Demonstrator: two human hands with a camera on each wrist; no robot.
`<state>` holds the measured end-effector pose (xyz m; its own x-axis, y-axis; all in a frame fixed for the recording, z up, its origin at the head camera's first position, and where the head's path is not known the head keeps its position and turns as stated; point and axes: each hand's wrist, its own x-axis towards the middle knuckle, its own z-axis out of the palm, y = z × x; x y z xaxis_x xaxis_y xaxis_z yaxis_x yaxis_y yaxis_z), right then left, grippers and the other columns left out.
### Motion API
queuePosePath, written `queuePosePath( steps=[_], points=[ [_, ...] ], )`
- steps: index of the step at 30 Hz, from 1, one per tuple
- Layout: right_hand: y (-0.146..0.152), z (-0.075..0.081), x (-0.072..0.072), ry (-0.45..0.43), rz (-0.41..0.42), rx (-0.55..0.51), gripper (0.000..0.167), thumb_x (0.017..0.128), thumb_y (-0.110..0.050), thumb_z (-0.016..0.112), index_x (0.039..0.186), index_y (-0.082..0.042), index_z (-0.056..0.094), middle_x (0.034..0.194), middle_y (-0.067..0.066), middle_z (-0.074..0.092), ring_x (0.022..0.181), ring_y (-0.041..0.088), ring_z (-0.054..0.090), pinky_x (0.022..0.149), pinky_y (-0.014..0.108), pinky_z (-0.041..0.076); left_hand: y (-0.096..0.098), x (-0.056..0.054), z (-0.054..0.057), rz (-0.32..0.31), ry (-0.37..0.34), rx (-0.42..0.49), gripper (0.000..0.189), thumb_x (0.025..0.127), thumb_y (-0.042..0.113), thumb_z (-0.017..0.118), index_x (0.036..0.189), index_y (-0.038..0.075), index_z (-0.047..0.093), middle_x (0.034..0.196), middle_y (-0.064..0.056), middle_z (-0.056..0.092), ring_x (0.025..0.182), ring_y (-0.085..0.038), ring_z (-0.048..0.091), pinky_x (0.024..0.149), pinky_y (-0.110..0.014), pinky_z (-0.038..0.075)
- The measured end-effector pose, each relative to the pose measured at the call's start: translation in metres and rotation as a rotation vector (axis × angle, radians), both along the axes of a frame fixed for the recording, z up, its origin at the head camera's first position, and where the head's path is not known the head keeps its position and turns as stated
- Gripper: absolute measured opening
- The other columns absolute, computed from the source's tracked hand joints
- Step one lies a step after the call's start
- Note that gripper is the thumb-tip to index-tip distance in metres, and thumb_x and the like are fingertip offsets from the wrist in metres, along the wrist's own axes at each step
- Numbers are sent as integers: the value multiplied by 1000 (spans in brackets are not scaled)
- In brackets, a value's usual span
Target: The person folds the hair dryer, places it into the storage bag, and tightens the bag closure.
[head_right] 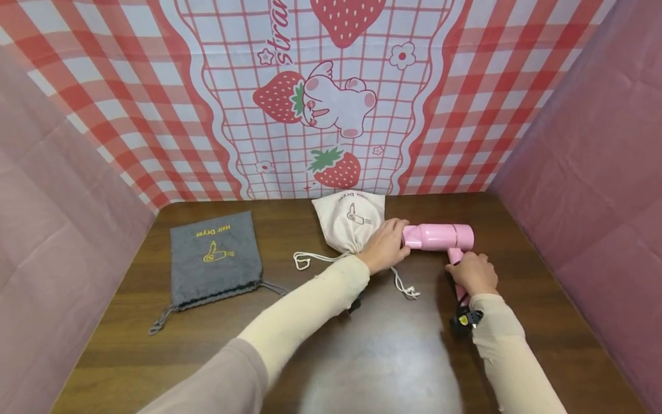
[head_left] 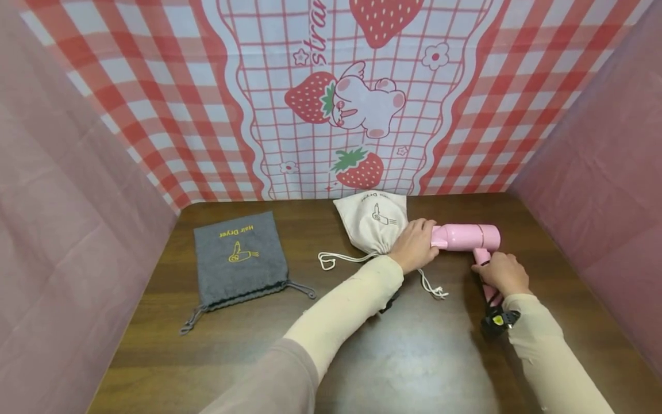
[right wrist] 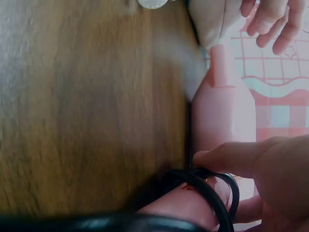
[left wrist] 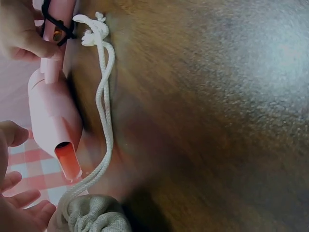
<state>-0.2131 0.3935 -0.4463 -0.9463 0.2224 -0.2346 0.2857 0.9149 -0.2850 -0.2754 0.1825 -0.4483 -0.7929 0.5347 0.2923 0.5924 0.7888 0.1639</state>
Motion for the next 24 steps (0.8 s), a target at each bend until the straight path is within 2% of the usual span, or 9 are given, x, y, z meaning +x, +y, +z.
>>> queuePosePath(
  steps=[4, 9, 15, 20, 24],
  points=[
    [-3, 0, 4, -60, 24, -62, 48, 86, -36, 60, 96, 10, 56, 96, 36, 55, 62, 36, 61, 55, 43, 51, 2, 4, -4, 14, -8, -50, 61, 86, 42, 68, 136, 12, 50, 128, -3, 59, 120, -16, 56, 106, -26, 41],
    [-10, 2, 7, -87, 74, -116, 40, 83, -34, 63, 89, 4, 56, 83, 22, 58, 69, 32, 58, 57, 39, 48, 6, 10, -10, 43, -52, -97, 67, 84, 50, 68, 137, 14, 49, 123, -2, 59, 115, -16, 57, 97, -27, 47],
    [-14, -5, 11, -28, 79, -128, 41, 85, -38, 66, 87, 3, 61, 80, 19, 60, 71, 31, 55, 57, 35, 44, 7, 15, -14, 12, -69, -174, 65, 85, 55, 66, 135, 15, 49, 116, 2, 66, 107, -14, 62, 89, -28, 49],
    [-14, -9, 17, 54, 49, -159, 35, 88, -33, 64, 86, 1, 59, 71, 12, 60, 68, 28, 55, 55, 33, 43, 10, 15, -14, 22, -68, -158, 59, 86, 51, 67, 131, 16, 51, 113, 2, 66, 103, -14, 63, 86, -28, 50],
    [-14, -4, 20, 113, 42, -161, 35, 89, -33, 64, 88, 2, 59, 70, 10, 59, 67, 27, 55, 53, 32, 42, 11, 15, -10, 31, -39, -124, 60, 85, 51, 67, 132, 16, 51, 113, 2, 66, 103, -14, 64, 85, -28, 51]
  ],
)
